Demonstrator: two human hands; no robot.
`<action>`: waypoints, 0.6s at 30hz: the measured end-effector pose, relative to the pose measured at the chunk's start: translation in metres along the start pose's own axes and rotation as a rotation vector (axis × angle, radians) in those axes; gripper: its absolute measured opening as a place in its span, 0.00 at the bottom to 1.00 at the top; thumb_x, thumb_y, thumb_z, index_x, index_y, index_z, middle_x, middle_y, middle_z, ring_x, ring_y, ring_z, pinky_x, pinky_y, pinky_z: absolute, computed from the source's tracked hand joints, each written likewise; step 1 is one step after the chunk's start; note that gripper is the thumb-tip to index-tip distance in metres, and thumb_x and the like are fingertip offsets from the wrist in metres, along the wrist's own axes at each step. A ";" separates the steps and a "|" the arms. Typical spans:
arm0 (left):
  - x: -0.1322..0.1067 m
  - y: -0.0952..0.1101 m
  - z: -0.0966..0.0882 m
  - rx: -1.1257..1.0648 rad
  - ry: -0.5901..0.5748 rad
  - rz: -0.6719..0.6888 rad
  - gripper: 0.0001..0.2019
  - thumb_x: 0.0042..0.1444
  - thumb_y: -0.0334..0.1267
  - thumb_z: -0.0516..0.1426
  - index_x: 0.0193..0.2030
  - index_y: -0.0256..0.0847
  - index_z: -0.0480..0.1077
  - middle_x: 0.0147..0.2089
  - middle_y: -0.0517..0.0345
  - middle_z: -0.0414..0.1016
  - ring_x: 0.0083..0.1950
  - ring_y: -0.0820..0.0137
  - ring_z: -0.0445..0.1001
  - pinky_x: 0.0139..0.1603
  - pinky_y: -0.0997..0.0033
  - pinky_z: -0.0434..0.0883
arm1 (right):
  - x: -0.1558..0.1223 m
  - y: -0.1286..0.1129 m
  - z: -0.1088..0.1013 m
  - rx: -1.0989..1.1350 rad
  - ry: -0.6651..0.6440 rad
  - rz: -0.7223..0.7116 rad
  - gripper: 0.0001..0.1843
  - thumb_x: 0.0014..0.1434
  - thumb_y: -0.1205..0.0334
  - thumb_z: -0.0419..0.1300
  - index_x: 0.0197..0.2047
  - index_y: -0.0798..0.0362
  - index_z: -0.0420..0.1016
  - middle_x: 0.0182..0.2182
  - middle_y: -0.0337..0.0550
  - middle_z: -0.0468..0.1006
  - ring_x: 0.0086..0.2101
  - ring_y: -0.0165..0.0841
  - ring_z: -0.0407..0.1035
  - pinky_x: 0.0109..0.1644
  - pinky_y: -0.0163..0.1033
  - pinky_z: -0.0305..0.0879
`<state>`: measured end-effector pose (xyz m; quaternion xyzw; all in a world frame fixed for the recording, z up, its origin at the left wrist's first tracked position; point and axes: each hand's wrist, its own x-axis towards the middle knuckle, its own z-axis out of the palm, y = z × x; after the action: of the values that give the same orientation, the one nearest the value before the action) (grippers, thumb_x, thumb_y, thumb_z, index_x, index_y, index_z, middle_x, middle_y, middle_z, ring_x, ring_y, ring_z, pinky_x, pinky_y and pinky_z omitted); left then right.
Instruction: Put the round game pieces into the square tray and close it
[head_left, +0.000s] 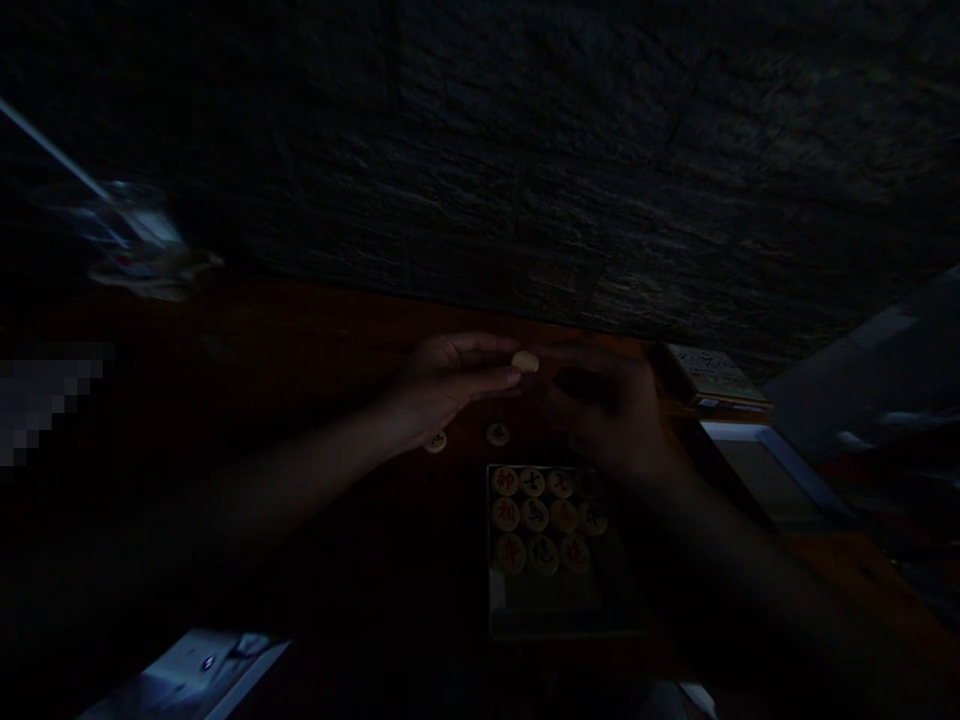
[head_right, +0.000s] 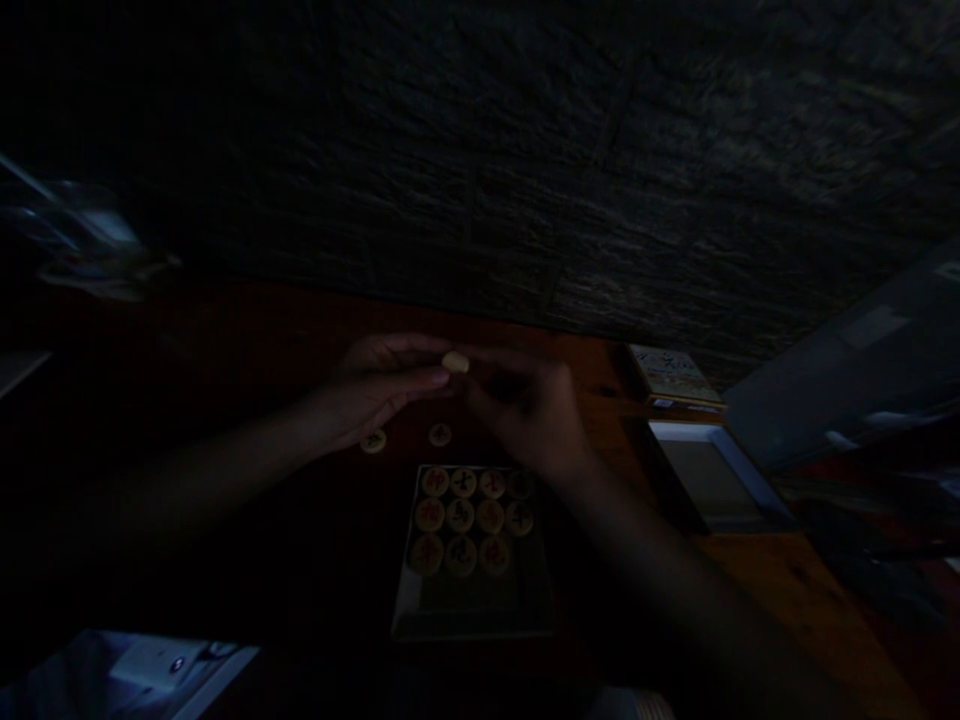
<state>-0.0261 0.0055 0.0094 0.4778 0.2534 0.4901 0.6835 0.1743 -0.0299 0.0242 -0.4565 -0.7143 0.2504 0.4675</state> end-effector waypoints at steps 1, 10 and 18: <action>0.000 -0.001 -0.001 0.014 0.000 0.019 0.16 0.47 0.31 0.76 0.44 0.38 0.84 0.45 0.52 0.87 0.43 0.66 0.86 0.53 0.60 0.82 | 0.001 -0.001 0.001 0.027 0.007 0.022 0.17 0.60 0.57 0.72 0.52 0.50 0.88 0.36 0.45 0.87 0.27 0.31 0.74 0.23 0.33 0.61; -0.003 -0.004 -0.001 0.230 0.005 0.143 0.16 0.47 0.33 0.76 0.44 0.43 0.86 0.47 0.53 0.88 0.49 0.64 0.86 0.56 0.62 0.80 | 0.004 -0.005 0.008 0.239 0.039 0.178 0.20 0.52 0.48 0.79 0.40 0.54 0.88 0.33 0.46 0.87 0.22 0.28 0.72 0.22 0.32 0.67; -0.004 -0.001 0.001 0.297 0.056 0.177 0.17 0.49 0.33 0.75 0.47 0.41 0.85 0.49 0.50 0.88 0.51 0.60 0.86 0.59 0.58 0.79 | 0.005 -0.005 0.007 0.301 0.008 0.287 0.24 0.51 0.44 0.78 0.41 0.56 0.88 0.32 0.46 0.87 0.20 0.26 0.71 0.21 0.32 0.69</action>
<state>-0.0261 0.0013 0.0089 0.5804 0.2988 0.5188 0.5520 0.1658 -0.0268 0.0272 -0.4796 -0.5948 0.4164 0.4927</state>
